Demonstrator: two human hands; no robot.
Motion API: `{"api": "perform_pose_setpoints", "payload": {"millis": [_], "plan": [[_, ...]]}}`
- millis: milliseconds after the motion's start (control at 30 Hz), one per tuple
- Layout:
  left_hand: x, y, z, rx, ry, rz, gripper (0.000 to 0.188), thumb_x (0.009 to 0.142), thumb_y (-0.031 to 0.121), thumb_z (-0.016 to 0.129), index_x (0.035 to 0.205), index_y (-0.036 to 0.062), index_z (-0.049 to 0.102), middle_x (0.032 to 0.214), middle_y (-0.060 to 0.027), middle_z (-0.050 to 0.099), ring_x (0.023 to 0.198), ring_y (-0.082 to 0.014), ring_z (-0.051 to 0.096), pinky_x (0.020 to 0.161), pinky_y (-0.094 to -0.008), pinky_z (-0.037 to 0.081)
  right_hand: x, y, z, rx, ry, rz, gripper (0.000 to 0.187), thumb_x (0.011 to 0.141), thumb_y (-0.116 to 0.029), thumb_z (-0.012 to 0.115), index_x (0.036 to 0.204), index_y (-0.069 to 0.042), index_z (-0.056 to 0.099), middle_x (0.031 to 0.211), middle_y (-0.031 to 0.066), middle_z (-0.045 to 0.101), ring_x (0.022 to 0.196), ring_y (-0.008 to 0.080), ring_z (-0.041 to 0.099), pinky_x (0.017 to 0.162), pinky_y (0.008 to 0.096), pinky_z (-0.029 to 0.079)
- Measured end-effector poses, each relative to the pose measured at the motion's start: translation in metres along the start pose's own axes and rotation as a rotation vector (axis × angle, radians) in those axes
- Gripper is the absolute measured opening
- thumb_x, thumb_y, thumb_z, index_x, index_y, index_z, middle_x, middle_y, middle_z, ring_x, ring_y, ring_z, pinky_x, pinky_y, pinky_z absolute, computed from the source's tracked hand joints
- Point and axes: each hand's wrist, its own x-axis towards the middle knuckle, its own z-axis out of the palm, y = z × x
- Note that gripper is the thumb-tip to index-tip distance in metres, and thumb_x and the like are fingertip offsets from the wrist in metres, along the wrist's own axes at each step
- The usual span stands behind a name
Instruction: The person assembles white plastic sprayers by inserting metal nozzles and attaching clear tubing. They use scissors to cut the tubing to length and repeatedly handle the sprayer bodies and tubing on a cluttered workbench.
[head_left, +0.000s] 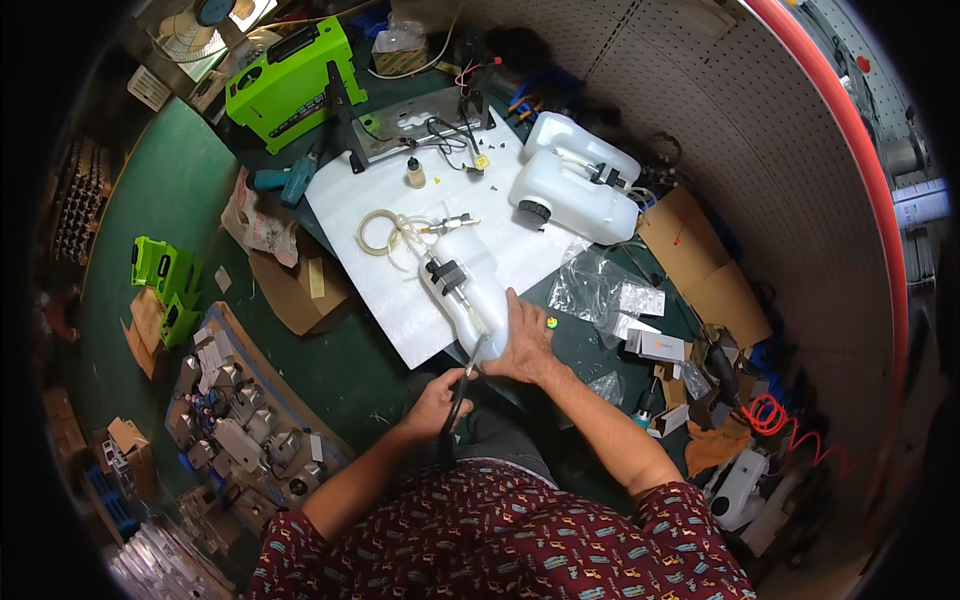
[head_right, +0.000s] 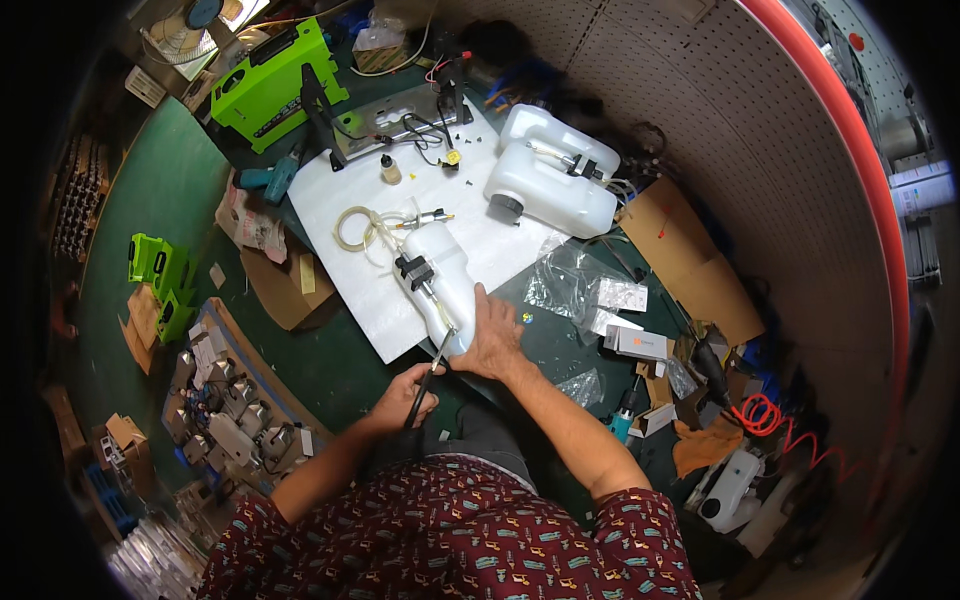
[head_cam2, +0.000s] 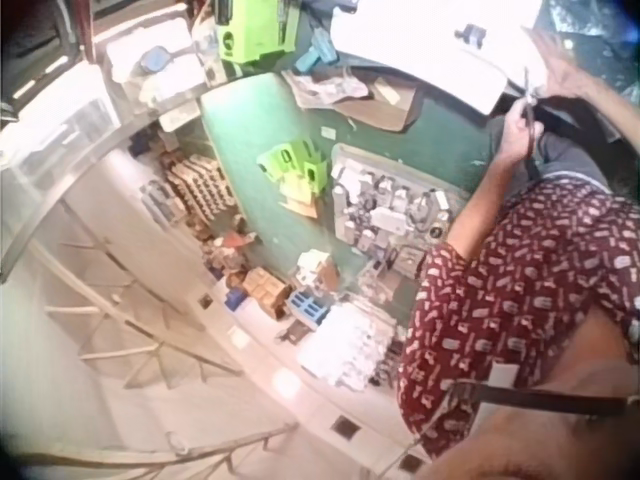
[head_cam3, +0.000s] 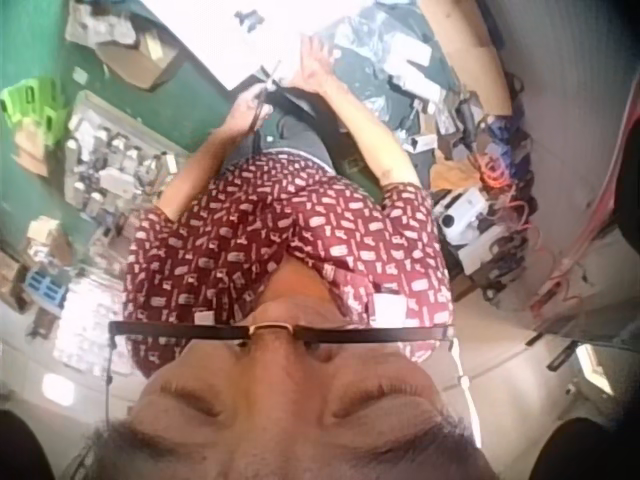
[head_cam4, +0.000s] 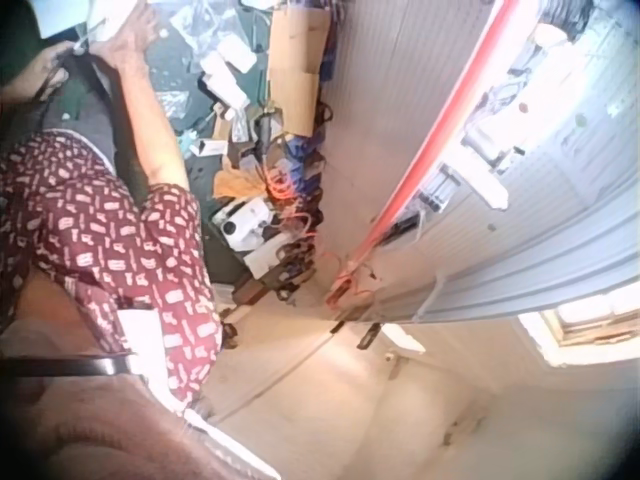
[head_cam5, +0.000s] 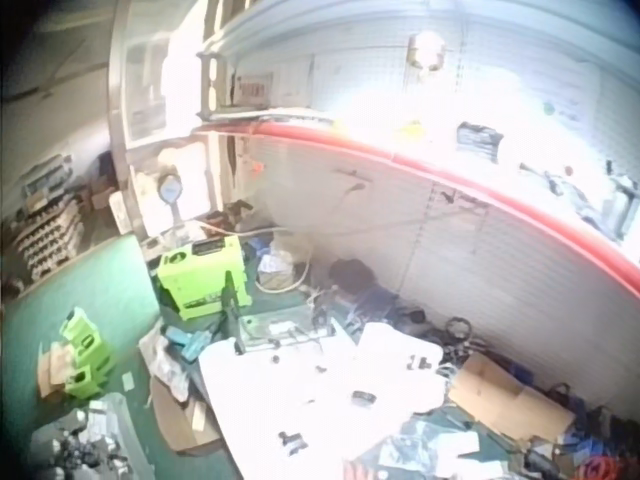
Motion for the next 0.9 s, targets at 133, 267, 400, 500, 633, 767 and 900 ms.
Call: {"api": "perform_pose_setpoints", "payload": {"millis": [133,267,400,500,633,767,900], "plan": [[0.007,-0.022,0.034,-0.094,0.161,0.142,0.054,0.088,-0.004,0.061,0.14,0.0065,0.048,0.061,0.0046,0.046,0.045,-0.0077,0.044,0.041,-0.0266,0.033,-0.004,-0.008,0.002,-0.016,0.012,0.021,0.139,0.055,-0.042,0.092,0.162,0.003,0.014,0.147,0.0265,0.038,0.136,0.0506,0.036,0.103,0.0713,0.039],[0.006,-0.018,0.032,-0.064,0.156,0.156,0.057,0.088,-0.005,0.062,0.142,0.0072,0.048,0.063,0.0059,0.047,0.046,-0.006,0.044,0.042,-0.0255,0.032,-0.004,-0.005,0.004,-0.018,0.024,0.021,0.139,0.056,-0.043,0.092,0.163,0.002,0.014,0.147,0.0273,0.037,0.136,0.0511,0.036,0.101,0.0722,0.039],[-0.002,0.006,-0.017,0.136,-0.004,0.027,0.067,0.09,0.002,0.065,0.153,0.0124,0.045,0.072,0.005,0.053,0.059,-0.0052,0.051,0.052,-0.0214,0.043,-0.002,-0.003,0.006,-0.028,0.036,0.012,0.135,0.059,-0.041,0.09,0.163,0.001,0.014,0.147,0.0269,0.037,0.136,0.0508,0.036,0.101,0.0722,0.039],[-0.006,0.019,-0.031,0.209,-0.022,-0.079,0.068,0.091,0.005,0.066,0.155,0.0131,0.045,0.075,0.0043,0.055,0.063,-0.005,0.053,0.056,-0.0206,0.048,-0.003,-0.008,0.0,-0.016,-0.002,0.018,0.134,0.06,-0.039,0.088,0.163,0.001,0.014,0.148,0.0267,0.037,0.136,0.0504,0.035,0.103,0.0714,0.038],[0.0,0.027,-0.042,0.267,-0.063,-0.102,0.066,0.093,0.007,0.065,0.155,0.0127,0.045,0.076,0.004,0.057,0.064,-0.0045,0.055,0.056,-0.0215,0.05,-0.002,-0.009,-0.001,-0.007,-0.018,0.034,0.135,0.059,-0.038,0.088,0.164,0.001,0.013,0.149,0.0268,0.036,0.138,0.0496,0.034,0.105,0.0704,0.036],[0.002,0.04,-0.048,0.326,-0.107,-0.142,0.067,0.094,0.008,0.063,0.158,0.0121,0.042,0.077,0.0033,0.059,0.065,-0.004,0.055,0.056,-0.021,0.05,-0.003,-0.007,-0.001,-0.003,-0.013,0.025,0.134,0.059,-0.038,0.088,0.164,0.001,0.013,0.15,0.0271,0.036,0.138,0.0493,0.034,0.106,0.0695,0.036],[0.007,0.042,-0.059,0.328,-0.151,-0.126,0.067,0.095,0.007,0.062,0.159,0.0112,0.041,0.078,0.0036,0.059,0.063,-0.0035,0.054,0.057,-0.0198,0.049,-0.002,-0.009,-0.003,-0.017,-0.034,0.042,0.133,0.06,-0.037,0.088,0.164,0.001,0.013,0.15,0.0272,0.036,0.138,0.0495,0.034,0.106,0.0691,0.036]]}}
